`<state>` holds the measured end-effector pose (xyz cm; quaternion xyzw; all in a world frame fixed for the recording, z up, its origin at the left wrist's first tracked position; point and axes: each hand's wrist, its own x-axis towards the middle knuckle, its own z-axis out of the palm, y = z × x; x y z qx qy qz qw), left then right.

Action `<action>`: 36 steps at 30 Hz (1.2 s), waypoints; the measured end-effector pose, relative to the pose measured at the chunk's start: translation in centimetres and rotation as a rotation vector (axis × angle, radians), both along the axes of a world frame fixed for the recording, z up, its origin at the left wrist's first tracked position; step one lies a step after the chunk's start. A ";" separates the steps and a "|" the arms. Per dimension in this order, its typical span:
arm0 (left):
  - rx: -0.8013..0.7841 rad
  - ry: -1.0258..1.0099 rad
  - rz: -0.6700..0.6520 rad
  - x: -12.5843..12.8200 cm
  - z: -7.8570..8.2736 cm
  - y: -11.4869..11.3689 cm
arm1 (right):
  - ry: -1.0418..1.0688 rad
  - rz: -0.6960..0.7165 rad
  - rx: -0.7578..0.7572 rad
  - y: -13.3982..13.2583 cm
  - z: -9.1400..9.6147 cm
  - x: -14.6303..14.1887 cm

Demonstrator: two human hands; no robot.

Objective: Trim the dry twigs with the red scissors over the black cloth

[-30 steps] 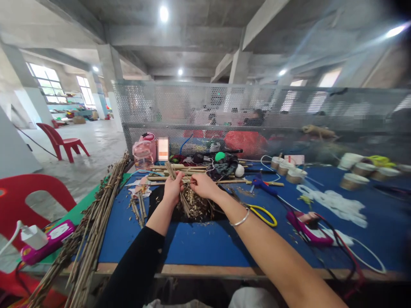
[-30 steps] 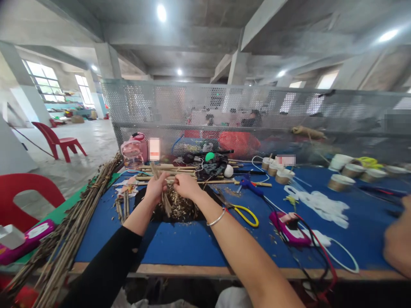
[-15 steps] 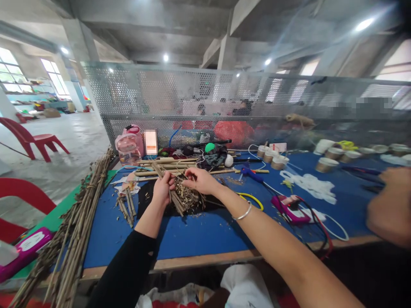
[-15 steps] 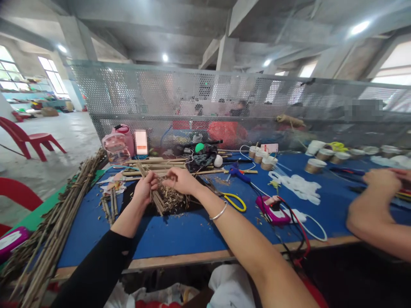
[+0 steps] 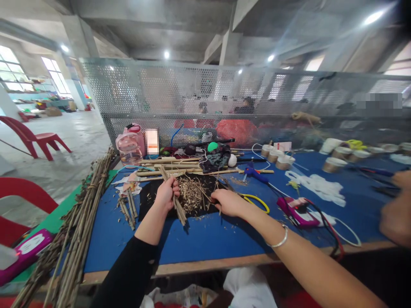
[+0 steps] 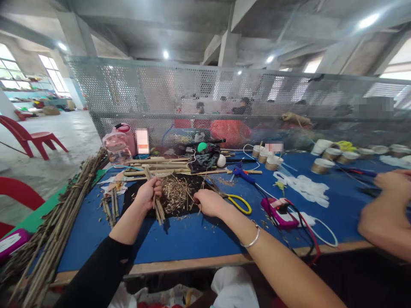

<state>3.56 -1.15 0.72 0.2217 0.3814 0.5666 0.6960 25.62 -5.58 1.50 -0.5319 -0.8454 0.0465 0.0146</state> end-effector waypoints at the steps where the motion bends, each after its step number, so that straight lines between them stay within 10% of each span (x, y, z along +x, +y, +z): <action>1: -0.002 -0.025 -0.025 -0.1 0.0 0.0 | 0.037 0.013 0.023 0.0 0.2 0.1; 8: -0.071 -0.010 -0.143 0.6 -0.4 -0.2 | 0.253 0.156 0.223 1.8 1.8 -0.6; 15: -0.127 -0.042 -0.352 1.4 -0.3 -1.1 | 0.439 0.256 0.096 3.4 2.9 -6.8; 20: -0.080 0.012 -0.289 0.7 0.2 -1.0 | 0.434 -0.200 0.250 4.0 2.8 -5.2; 22: -0.022 0.004 -0.214 0.6 0.2 -0.8 | 0.237 -0.431 0.056 4.1 1.7 -3.7; 36: -0.030 -0.009 -0.045 0.4 -0.2 -0.4 | 0.191 -0.515 -0.137 4.4 -2.2 -3.2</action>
